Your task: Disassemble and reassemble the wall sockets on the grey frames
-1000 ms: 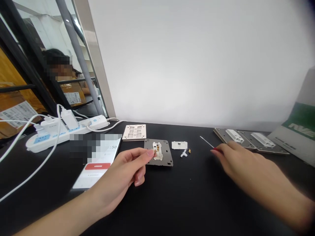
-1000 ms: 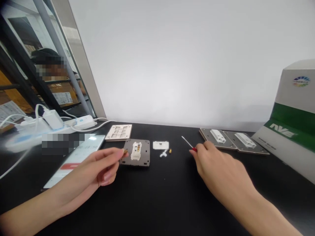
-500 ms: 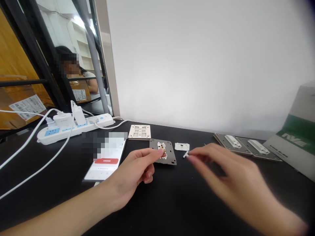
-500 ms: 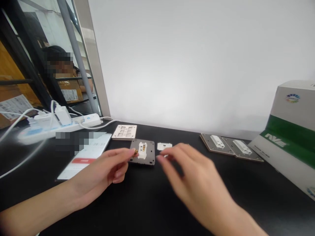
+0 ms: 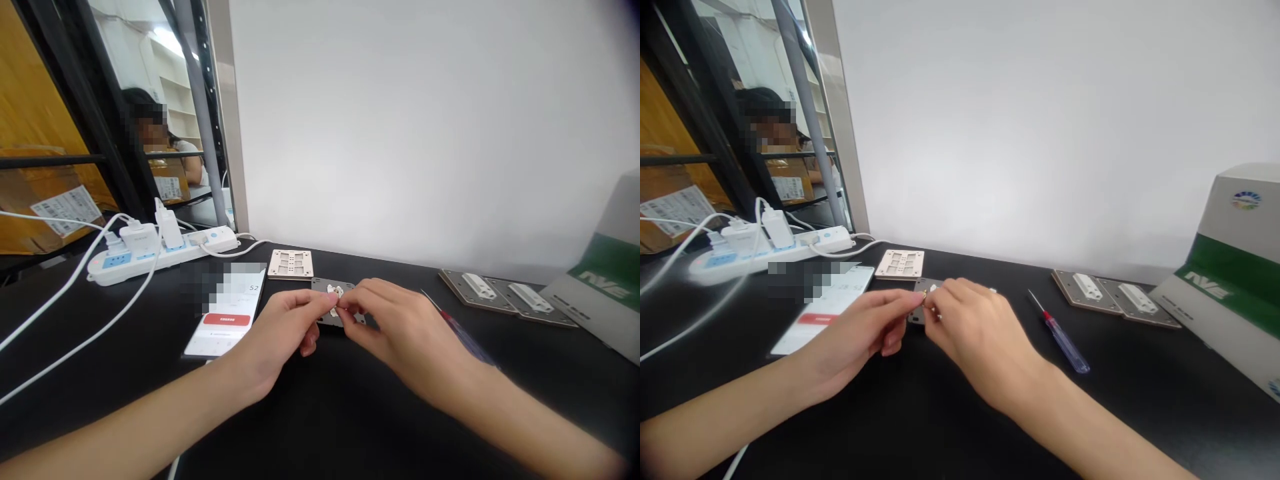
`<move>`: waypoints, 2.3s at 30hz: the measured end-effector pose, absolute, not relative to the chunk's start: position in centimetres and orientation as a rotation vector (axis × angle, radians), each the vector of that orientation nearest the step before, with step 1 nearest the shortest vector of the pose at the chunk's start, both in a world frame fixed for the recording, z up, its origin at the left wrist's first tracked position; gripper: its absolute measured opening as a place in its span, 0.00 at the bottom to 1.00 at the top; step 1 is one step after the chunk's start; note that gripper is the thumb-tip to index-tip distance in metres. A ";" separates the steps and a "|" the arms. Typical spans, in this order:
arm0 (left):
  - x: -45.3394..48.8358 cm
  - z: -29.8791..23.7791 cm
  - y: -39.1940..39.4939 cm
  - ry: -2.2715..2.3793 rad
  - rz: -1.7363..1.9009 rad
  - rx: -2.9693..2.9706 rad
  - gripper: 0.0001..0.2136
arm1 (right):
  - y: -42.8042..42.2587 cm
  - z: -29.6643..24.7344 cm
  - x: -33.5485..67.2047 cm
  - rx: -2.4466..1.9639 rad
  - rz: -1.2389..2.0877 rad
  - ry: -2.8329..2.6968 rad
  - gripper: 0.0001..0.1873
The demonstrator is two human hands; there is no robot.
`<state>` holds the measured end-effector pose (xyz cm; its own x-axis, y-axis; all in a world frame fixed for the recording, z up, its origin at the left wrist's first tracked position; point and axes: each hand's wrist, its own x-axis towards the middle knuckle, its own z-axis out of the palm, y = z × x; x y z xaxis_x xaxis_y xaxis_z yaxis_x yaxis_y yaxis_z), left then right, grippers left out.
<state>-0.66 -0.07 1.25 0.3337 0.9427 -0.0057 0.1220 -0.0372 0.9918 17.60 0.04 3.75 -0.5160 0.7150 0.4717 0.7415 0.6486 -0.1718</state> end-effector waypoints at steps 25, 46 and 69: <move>-2.2 0.7 3.8 1.056 0.592 2.442 0.40 | 4.9 5.6 17.5 -1.348 0.161 -2.928 0.09; -2.6 0.8 2.0 1.026 0.545 2.425 0.40 | 0.5 4.0 19.4 -1.178 0.174 -2.872 0.15; -2.1 1.0 1.8 1.004 0.542 2.499 0.27 | 0.7 4.0 19.5 -1.085 -0.088 -2.964 0.09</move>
